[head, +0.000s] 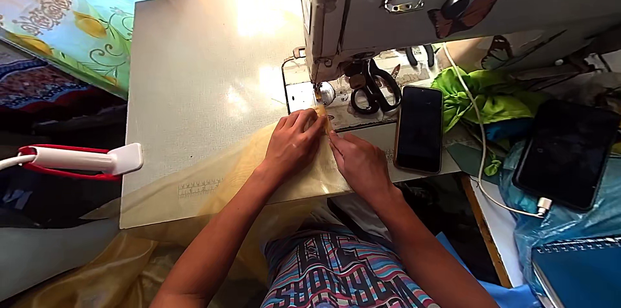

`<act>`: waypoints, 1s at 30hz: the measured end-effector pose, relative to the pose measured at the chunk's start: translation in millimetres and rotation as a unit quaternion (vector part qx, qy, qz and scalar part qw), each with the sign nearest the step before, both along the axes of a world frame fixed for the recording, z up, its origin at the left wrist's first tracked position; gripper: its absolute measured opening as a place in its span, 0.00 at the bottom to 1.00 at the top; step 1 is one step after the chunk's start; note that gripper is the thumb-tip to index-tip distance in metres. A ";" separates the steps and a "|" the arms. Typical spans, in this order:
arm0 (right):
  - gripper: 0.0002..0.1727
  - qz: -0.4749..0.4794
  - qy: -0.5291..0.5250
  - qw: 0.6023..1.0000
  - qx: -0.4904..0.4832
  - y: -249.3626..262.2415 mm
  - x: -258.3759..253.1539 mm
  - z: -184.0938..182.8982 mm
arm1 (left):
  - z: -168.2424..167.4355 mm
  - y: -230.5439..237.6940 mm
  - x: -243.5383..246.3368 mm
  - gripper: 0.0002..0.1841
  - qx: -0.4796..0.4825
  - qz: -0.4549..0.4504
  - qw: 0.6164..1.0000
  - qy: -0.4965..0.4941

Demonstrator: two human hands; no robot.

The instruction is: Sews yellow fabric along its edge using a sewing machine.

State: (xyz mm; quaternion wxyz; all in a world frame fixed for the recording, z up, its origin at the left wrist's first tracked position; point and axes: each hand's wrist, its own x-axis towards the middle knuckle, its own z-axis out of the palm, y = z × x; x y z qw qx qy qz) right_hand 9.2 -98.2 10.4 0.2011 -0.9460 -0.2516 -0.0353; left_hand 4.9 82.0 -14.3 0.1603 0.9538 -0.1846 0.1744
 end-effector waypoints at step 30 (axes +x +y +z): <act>0.07 -0.103 0.282 0.940 0.162 -27.3 2.6 17.4 | -5.4 3.2 4.0 0.20 0.015 -0.020 1.000 0.014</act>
